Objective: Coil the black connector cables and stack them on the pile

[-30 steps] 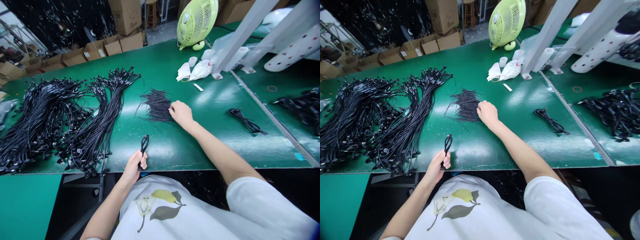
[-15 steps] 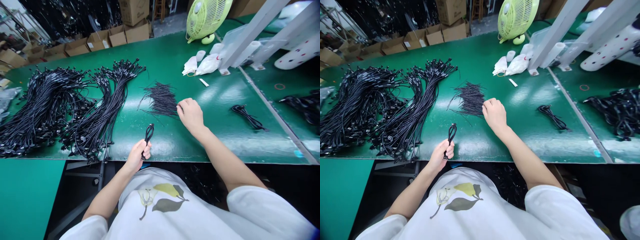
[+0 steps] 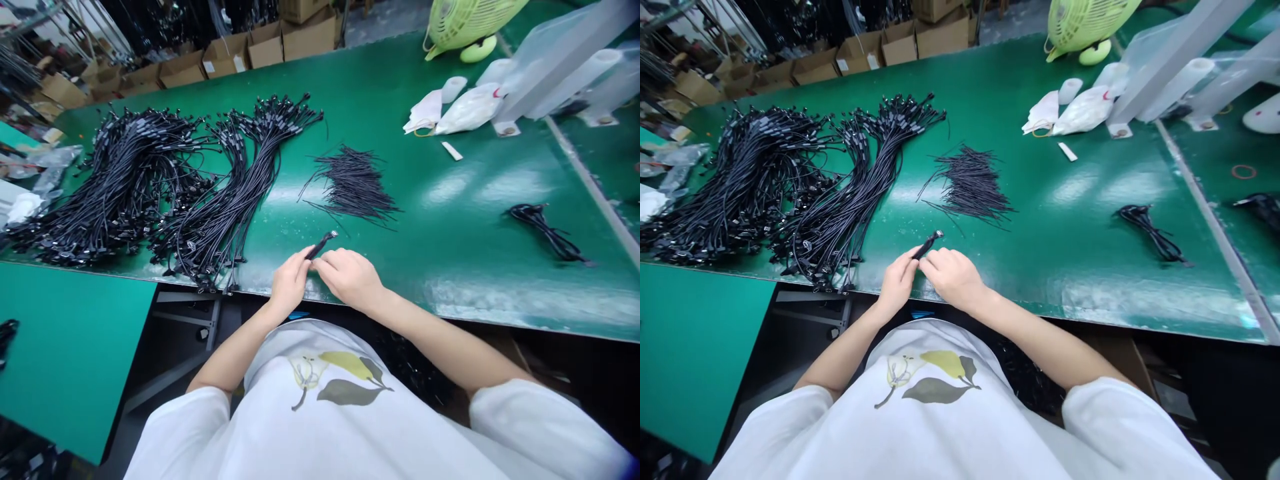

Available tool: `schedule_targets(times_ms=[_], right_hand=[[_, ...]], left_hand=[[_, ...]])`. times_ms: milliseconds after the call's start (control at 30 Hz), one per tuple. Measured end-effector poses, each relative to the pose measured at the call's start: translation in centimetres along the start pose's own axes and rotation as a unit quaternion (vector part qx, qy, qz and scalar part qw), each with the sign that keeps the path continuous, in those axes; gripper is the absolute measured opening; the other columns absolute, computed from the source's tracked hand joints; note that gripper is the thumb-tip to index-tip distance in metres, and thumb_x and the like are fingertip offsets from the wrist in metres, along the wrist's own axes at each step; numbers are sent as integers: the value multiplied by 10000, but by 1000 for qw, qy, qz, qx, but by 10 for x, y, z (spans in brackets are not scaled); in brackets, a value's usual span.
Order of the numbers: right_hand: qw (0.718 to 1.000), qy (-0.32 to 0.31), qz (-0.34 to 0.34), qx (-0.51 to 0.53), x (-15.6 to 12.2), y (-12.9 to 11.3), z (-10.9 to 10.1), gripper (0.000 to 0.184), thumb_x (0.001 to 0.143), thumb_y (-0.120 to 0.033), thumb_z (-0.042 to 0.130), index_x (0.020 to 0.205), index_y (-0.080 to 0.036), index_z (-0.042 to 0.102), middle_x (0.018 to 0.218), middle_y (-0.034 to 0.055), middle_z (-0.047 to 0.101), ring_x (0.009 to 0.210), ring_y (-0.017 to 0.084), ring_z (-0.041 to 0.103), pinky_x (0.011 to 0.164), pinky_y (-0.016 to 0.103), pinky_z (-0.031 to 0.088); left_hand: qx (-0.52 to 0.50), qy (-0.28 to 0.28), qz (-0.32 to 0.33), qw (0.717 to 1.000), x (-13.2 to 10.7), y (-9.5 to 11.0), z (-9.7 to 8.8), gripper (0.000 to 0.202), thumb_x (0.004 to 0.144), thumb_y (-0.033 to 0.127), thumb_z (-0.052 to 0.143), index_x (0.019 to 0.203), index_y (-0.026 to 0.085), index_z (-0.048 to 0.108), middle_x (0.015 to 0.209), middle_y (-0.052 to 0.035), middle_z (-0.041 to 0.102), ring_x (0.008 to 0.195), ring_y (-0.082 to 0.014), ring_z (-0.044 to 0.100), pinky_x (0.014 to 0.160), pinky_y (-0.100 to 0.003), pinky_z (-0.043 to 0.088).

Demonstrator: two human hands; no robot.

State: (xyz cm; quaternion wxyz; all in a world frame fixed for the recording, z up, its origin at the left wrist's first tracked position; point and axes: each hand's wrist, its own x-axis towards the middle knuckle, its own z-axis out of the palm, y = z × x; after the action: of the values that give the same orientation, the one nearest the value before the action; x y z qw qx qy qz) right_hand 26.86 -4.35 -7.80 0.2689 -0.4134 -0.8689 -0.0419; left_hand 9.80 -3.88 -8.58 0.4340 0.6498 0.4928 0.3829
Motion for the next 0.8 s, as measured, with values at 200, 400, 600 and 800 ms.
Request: schedule_targets(times_ms=[200, 400, 600, 800], right_hand=[[945, -16, -301, -126, 23, 10, -20, 265, 947, -87, 385, 942, -122, 648, 1116, 117, 622, 1031, 190, 540, 850, 332, 405], [901, -70, -382, -193, 39, 7, -28, 228, 904, -86, 405, 849, -125, 623, 789, 75, 547, 749, 187, 502, 687, 340, 362], [877, -112, -418, -209, 39, 5, -22, 256, 860, -49, 406, 721, -143, 598, 674, 59, 497, 635, 173, 433, 596, 326, 268], [963, -174, -161, -129, 49, 10, -3, 216, 847, -66, 408, 752, -115, 595, 660, 84, 565, 544, 147, 441, 550, 304, 219]], left_hand=[[59, -82, -34, 994, -3, 0, -13, 317, 921, 244, 454, 1128, 203, 691, 863, -45, 703, 894, -210, 636, 848, -328, 492], [-80, -91, -142, 982, -7, -10, -13, 566, 878, 247, 508, 1432, 150, 444, 613, 42, 520, 573, -108, 455, 615, -245, 430], [-108, -114, -188, 969, -10, 0, -9, 540, 825, 197, 554, 1363, 162, 522, 719, 10, 603, 684, -128, 522, 744, -287, 469], [-260, -25, -164, 951, 8, 10, 3, 260, 811, 192, 535, 1019, 147, 684, 885, -30, 664, 867, -159, 568, 862, -292, 445]])
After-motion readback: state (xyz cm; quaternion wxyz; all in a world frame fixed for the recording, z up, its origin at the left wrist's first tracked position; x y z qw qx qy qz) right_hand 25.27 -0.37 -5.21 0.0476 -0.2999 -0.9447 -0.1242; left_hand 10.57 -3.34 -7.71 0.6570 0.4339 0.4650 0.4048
